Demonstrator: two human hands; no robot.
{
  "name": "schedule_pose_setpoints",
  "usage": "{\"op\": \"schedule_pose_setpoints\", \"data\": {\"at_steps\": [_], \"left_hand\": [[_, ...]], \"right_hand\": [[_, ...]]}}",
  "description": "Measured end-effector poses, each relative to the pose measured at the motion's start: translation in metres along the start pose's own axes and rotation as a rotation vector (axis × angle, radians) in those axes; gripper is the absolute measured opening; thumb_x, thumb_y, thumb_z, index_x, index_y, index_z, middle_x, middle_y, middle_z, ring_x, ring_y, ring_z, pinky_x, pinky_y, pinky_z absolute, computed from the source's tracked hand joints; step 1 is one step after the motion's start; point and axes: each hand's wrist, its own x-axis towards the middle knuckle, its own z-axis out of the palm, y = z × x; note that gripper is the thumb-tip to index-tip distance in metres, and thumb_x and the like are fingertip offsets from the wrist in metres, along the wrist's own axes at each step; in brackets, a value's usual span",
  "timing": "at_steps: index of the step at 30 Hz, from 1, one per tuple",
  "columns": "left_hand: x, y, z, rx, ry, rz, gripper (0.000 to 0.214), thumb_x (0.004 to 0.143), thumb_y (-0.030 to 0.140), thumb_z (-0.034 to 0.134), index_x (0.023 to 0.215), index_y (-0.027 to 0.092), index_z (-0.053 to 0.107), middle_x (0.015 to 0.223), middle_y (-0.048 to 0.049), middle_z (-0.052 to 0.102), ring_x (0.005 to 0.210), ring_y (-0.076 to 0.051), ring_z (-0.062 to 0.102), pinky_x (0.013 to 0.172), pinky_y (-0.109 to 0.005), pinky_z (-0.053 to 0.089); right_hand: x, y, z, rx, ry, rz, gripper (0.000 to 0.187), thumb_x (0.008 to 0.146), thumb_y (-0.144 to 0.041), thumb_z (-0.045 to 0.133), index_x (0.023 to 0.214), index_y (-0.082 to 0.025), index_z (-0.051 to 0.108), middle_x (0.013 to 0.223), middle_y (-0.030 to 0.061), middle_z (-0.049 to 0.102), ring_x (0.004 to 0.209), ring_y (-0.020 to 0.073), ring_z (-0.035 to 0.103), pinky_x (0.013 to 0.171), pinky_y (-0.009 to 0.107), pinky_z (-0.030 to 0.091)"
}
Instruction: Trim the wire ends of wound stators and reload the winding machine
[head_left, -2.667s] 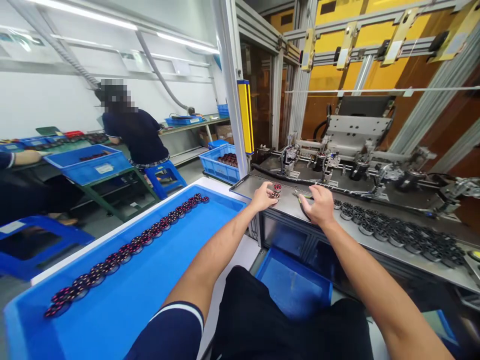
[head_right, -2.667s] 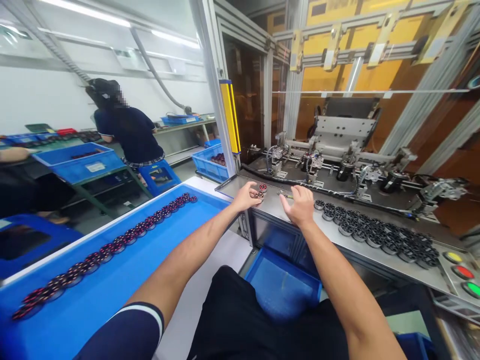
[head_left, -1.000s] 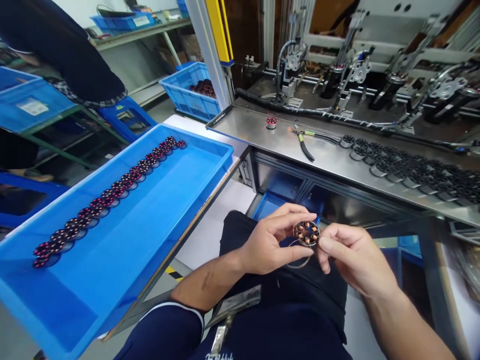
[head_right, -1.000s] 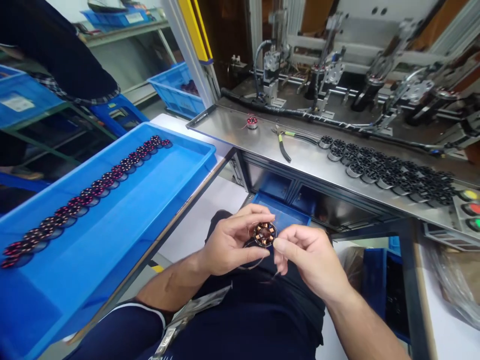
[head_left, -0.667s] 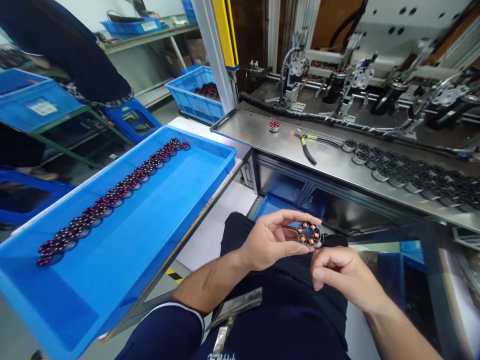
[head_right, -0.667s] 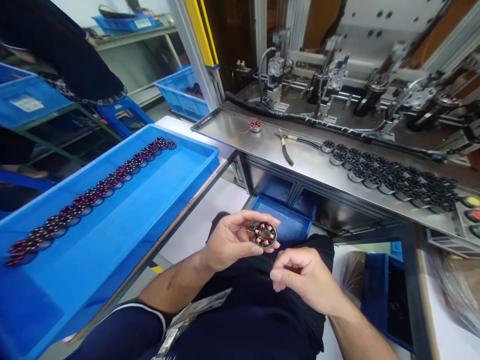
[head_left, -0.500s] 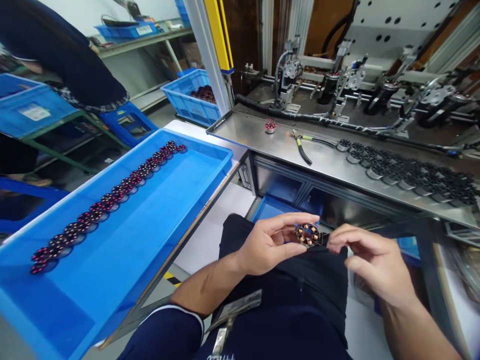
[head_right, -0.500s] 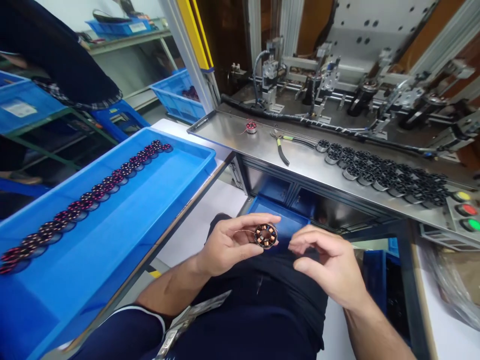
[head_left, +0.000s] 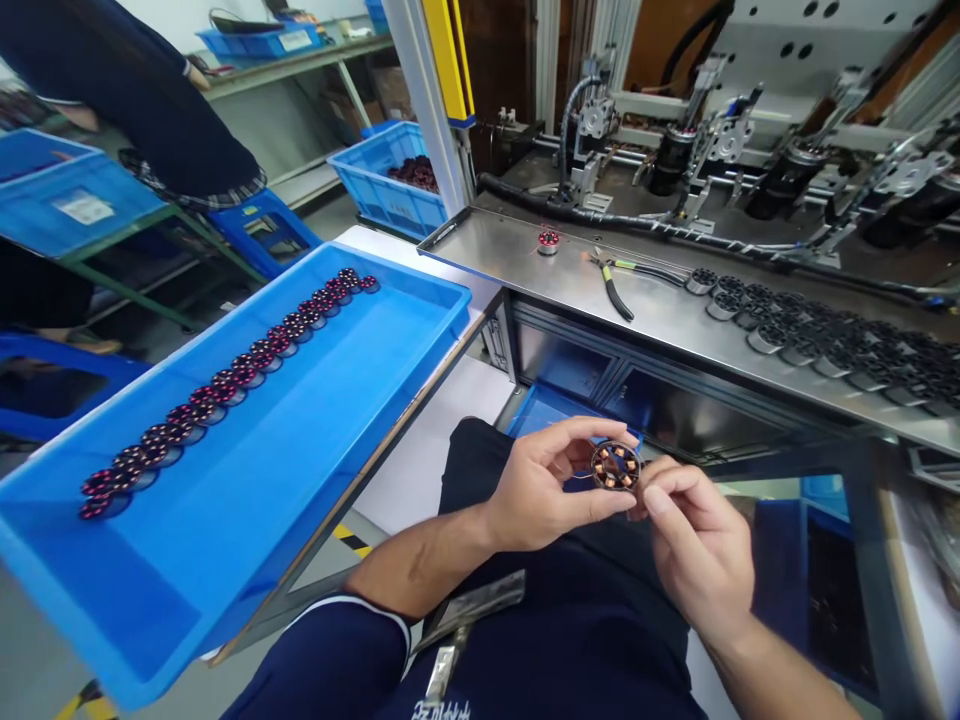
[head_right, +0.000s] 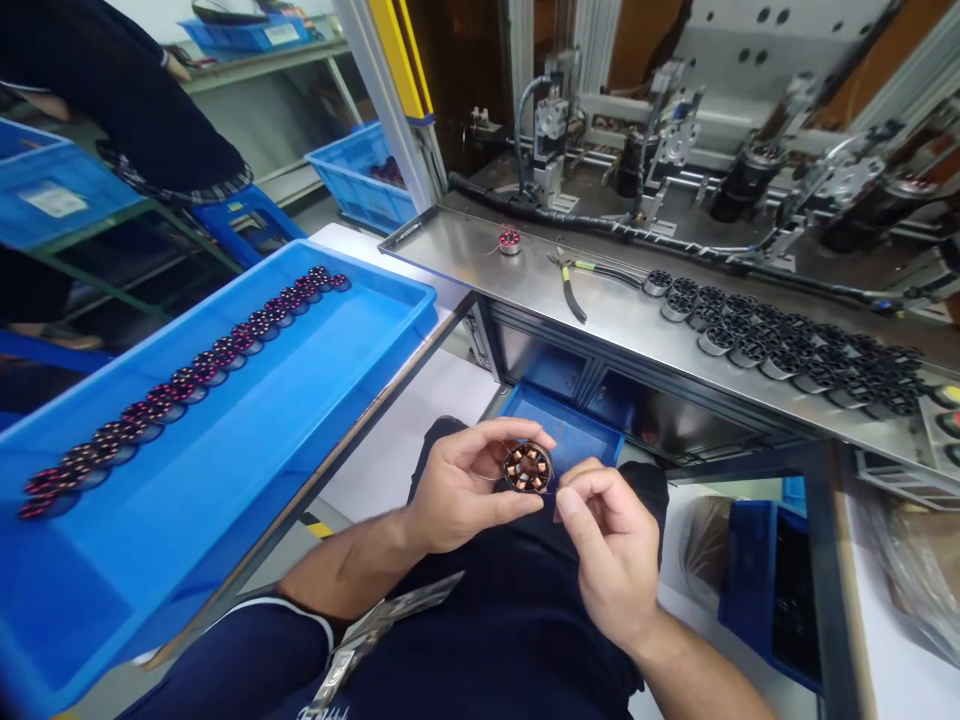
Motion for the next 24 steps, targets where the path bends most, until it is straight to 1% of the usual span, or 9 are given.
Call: {"op": "schedule_pose_setpoints", "data": {"at_steps": [2,4,6,9,16,19,21,22,24], "left_hand": [[-0.001,0.0,0.002,0.056,0.012,0.049,0.045,0.071,0.014,0.082,0.114,0.018,0.068,0.106,-0.01,0.074,0.09,-0.017,0.072,0.082,-0.027,0.061],[0.0,0.001,0.003,0.21,0.033,0.18,0.041,0.071,0.01,0.079,0.111,0.017,0.069,0.106,-0.0112,0.075,0.096,-0.019,0.073,0.083,-0.027,0.061],[0.001,0.003,0.003,0.375,0.038,0.334,0.043,0.07,0.008,0.077,0.111,0.016,0.068,0.105,-0.0112,0.076,0.098,-0.02,0.073,0.085,-0.029,0.061],[0.004,0.005,0.003,0.495,0.025,0.469,0.045,0.069,0.007,0.078,0.112,0.016,0.067,0.102,-0.0102,0.077,0.093,-0.018,0.074,0.084,-0.028,0.062],[0.004,0.005,0.0,0.483,0.063,0.465,0.044,0.066,0.006,0.078,0.109,0.013,0.069,0.099,-0.0118,0.078,0.092,-0.02,0.075,0.086,-0.029,0.062],[0.004,0.006,-0.001,0.512,0.046,0.48,0.043,0.067,0.008,0.078,0.109,0.013,0.069,0.099,-0.0117,0.078,0.092,-0.019,0.075,0.086,-0.027,0.062],[0.004,0.007,0.0,0.525,0.024,0.497,0.042,0.068,0.008,0.078,0.109,0.012,0.068,0.099,-0.0121,0.078,0.091,-0.019,0.075,0.085,-0.027,0.062],[0.004,0.008,0.001,0.527,0.015,0.502,0.042,0.069,0.008,0.078,0.109,0.012,0.068,0.099,-0.0122,0.077,0.091,-0.019,0.075,0.085,-0.027,0.062],[0.004,0.008,0.002,0.52,0.004,0.503,0.043,0.068,0.007,0.078,0.11,0.013,0.068,0.1,-0.0118,0.077,0.091,-0.02,0.075,0.085,-0.028,0.063]], "right_hand": [[-0.001,0.004,-0.001,0.001,-0.004,0.001,0.011,0.095,-0.025,0.058,0.085,-0.023,0.061,0.079,0.002,0.053,0.074,0.0165,0.052,0.068,0.03,0.044],[0.001,0.003,-0.002,-0.018,-0.023,-0.039,0.006,0.093,-0.029,0.063,0.091,-0.024,0.062,0.085,0.0032,0.054,0.081,0.0177,0.054,0.073,0.03,0.046],[0.005,-0.001,-0.001,-0.042,-0.027,-0.091,0.014,0.088,-0.034,0.069,0.097,-0.024,0.062,0.092,0.0049,0.055,0.088,0.0197,0.054,0.078,0.032,0.048],[0.01,-0.005,0.003,-0.015,-0.045,-0.102,0.011,0.09,-0.032,0.067,0.092,-0.024,0.061,0.094,0.0048,0.054,0.088,0.0192,0.054,0.077,0.032,0.049],[0.003,0.014,0.018,0.156,0.124,0.032,0.016,0.101,-0.029,0.049,0.087,-0.022,0.054,0.088,0.0022,0.055,0.081,0.0156,0.055,0.076,0.031,0.047],[0.003,0.013,0.015,0.111,0.116,-0.057,0.007,0.095,-0.029,0.06,0.097,-0.024,0.057,0.099,0.0039,0.057,0.088,0.0164,0.057,0.08,0.032,0.048],[0.006,0.007,0.011,0.038,0.109,-0.156,0.025,0.086,-0.027,0.073,0.106,-0.025,0.058,0.109,0.0055,0.056,0.097,0.0184,0.057,0.085,0.033,0.048],[0.008,0.004,0.01,0.0,0.111,-0.192,0.027,0.083,-0.025,0.075,0.106,-0.025,0.06,0.111,0.0061,0.056,0.101,0.0194,0.056,0.088,0.034,0.048],[0.011,-0.001,0.01,-0.043,0.134,-0.189,0.015,0.086,-0.023,0.072,0.097,-0.023,0.063,0.108,0.0058,0.057,0.101,0.0192,0.056,0.087,0.033,0.047]]}}
